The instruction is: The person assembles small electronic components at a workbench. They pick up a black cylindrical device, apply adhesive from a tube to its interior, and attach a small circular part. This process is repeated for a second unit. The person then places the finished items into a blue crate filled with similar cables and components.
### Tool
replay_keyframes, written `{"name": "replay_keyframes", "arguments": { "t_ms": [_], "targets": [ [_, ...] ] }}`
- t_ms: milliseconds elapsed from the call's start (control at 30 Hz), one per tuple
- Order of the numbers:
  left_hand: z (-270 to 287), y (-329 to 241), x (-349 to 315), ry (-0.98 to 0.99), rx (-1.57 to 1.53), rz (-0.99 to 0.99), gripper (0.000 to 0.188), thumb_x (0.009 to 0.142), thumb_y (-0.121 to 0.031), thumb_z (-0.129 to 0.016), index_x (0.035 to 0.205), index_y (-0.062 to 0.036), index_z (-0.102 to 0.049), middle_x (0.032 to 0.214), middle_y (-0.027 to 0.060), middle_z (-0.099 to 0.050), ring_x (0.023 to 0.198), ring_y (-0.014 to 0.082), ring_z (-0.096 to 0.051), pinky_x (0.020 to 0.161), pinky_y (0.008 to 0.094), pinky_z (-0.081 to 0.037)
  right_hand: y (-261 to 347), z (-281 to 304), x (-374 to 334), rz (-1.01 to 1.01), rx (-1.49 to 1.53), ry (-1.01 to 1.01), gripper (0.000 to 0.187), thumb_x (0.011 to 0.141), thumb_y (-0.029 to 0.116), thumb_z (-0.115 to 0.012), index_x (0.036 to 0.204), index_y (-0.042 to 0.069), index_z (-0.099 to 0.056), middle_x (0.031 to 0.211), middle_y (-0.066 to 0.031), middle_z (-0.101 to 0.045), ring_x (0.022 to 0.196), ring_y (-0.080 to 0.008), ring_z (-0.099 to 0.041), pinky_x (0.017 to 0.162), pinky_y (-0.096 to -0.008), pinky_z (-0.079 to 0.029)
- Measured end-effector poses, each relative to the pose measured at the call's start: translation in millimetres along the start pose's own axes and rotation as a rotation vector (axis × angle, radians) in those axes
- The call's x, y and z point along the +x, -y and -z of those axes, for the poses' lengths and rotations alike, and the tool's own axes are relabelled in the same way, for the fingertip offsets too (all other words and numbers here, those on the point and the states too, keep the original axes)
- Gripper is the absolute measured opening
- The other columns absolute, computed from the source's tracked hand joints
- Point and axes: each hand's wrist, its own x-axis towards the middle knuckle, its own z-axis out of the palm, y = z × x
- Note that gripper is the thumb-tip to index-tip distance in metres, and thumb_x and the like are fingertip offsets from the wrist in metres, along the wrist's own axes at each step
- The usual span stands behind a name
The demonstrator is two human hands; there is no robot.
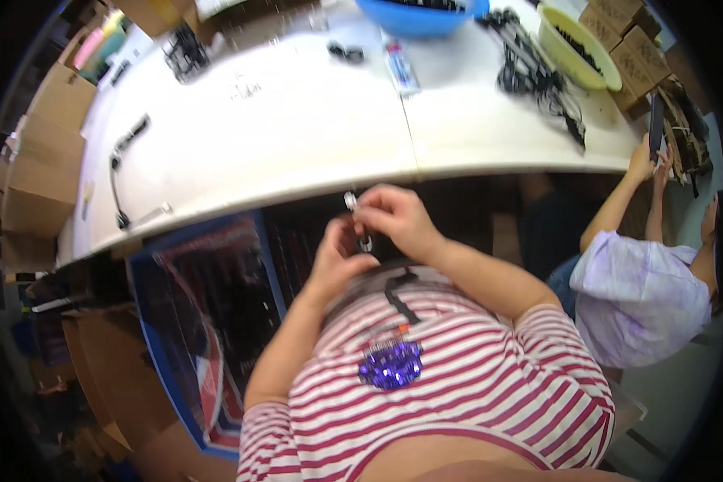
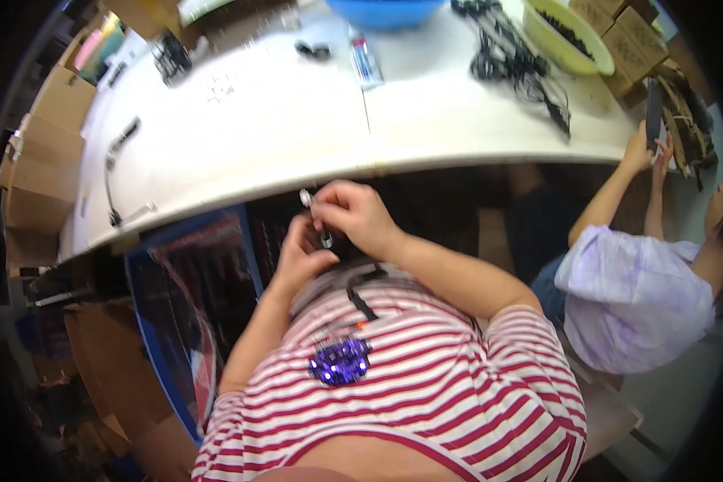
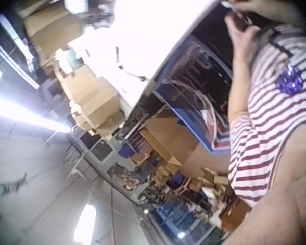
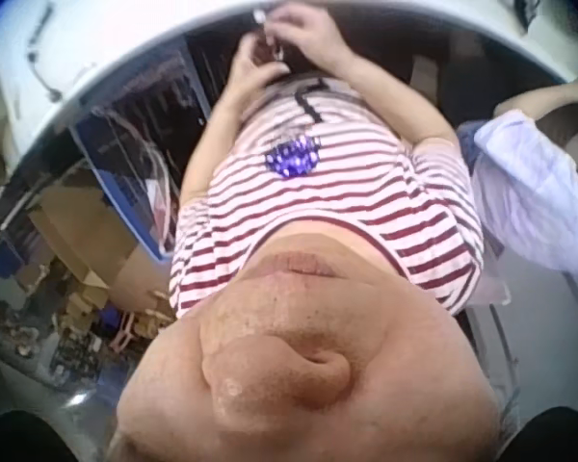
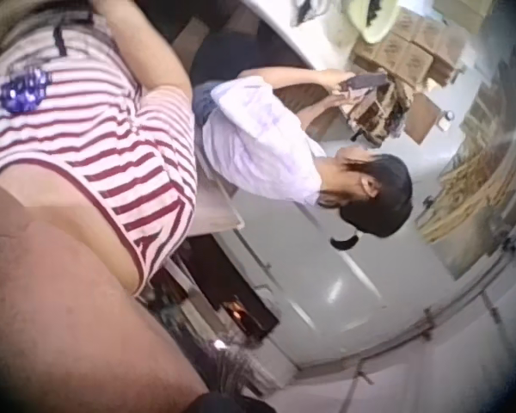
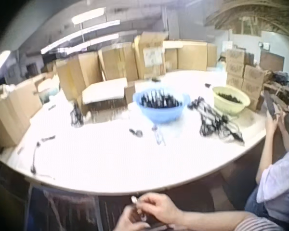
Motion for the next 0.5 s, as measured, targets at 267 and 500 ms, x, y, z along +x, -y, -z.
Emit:
{"name": "replay_keyframes", "arguments": {
  "t_ms": [267,500],
  "targets": [
    [-7.9,-46.8,15.8,-0.074,-0.444,-0.165,0.038,0.085,-0.030,-0.057,0.109,-0.0044,-0.043,0.088,0.0039,-0.049,0.078,0.0100,-0.046,0.071,0.0221,-0.038,48.2,1.5,8.4,0.815,-0.406,0.131,0.012,0.069,0.006,-0.070,0.079,0.008,-0.064,0.084,-0.0060,-0.062,0.072,-0.0192,-0.060,0.067,-0.0281,-0.049],
    [-11.4,-79.4,30.5,-0.188,-0.331,-0.070,0.013,0.078,-0.011,-0.059,0.085,-0.0052,-0.049,0.074,0.0026,-0.052,0.063,0.0064,-0.045,0.056,0.0187,-0.034,88.3,26.6,24.7,1.036,-0.907,0.308,0.017,0.069,0.007,-0.060,0.085,0.012,-0.063,0.085,-0.0024,-0.063,0.070,-0.0200,-0.060,0.063,-0.0307,-0.047]
  ]
}}
